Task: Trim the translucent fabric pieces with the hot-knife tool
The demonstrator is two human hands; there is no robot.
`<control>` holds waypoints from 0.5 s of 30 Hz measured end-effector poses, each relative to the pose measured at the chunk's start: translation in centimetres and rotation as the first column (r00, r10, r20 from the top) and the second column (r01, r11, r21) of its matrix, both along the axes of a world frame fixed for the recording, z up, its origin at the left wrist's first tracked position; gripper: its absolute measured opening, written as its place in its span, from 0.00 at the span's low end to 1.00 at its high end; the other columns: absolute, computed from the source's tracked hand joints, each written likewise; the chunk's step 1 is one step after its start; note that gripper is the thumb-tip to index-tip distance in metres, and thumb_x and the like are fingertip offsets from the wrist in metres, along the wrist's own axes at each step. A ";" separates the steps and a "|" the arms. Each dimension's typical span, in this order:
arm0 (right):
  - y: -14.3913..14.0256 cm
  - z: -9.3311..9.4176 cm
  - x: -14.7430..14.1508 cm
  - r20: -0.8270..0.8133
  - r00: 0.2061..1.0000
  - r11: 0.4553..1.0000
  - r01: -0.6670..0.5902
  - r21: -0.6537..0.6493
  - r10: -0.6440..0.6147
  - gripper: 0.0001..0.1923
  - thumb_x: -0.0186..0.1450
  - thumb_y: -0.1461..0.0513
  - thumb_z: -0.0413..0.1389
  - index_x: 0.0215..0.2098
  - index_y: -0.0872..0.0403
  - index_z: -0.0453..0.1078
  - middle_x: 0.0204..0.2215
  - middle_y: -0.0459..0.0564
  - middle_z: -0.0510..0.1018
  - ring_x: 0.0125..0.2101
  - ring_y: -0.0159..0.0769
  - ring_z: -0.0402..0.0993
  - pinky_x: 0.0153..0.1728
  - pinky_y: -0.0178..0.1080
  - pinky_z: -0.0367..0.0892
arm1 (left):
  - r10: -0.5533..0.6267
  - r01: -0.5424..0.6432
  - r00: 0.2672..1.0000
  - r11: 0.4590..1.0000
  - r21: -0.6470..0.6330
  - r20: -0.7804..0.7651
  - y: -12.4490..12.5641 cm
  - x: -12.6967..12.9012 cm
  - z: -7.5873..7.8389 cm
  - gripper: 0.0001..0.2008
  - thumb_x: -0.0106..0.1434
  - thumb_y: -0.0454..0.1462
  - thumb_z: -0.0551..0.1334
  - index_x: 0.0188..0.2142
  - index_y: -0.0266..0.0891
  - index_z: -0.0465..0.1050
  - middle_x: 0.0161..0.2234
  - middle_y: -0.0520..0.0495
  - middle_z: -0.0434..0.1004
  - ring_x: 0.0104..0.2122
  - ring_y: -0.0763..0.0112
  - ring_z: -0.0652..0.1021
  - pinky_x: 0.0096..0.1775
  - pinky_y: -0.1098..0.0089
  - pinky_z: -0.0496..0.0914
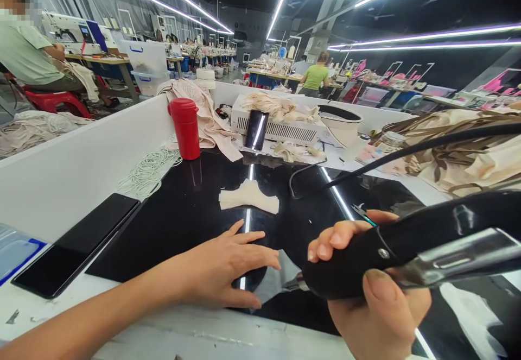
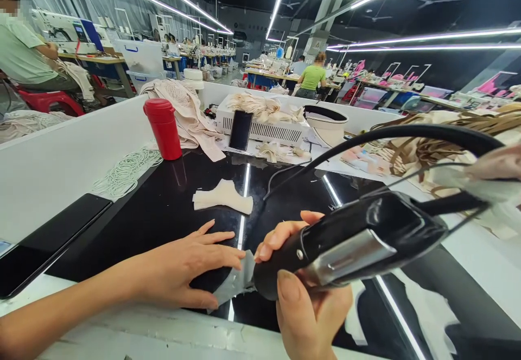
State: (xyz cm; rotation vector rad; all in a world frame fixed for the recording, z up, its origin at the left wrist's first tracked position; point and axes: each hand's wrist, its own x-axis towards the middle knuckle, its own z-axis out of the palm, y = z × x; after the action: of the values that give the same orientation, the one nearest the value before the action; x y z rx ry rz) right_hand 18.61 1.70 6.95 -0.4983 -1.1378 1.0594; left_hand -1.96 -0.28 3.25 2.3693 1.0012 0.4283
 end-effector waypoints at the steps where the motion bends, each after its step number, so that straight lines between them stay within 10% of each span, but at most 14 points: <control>1: 0.0 0.0 0.0 0.002 1.000 1.000 0.006 -0.003 -0.006 0.21 0.61 0.54 0.69 0.50 0.46 0.71 0.29 0.44 0.73 0.26 0.33 0.69 0.25 0.37 0.73 | -0.007 0.007 1.000 1.000 0.015 -0.013 -0.1 0.1 0.1 0.29 0.65 0.40 0.71 0.63 0.54 0.66 0.65 0.49 0.70 0.70 0.46 0.59 0.66 0.31 0.49; 15: 2.0 0.4 -1.3 -0.020 1.000 1.000 0.016 0.015 -0.016 0.22 0.60 0.55 0.68 0.50 0.46 0.70 0.30 0.42 0.75 0.26 0.34 0.71 0.26 0.39 0.73 | -0.032 0.061 0.989 0.979 0.196 -0.148 -0.8 0.2 -0.2 0.19 0.69 0.42 0.67 0.59 0.56 0.73 0.68 0.50 0.65 0.68 0.39 0.63 0.62 0.28 0.58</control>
State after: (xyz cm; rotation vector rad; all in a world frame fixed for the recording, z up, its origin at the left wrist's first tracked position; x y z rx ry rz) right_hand 17.32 3.65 7.39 -0.4833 -1.1214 1.0395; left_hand -1.76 -1.10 3.03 2.6310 1.0054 0.3592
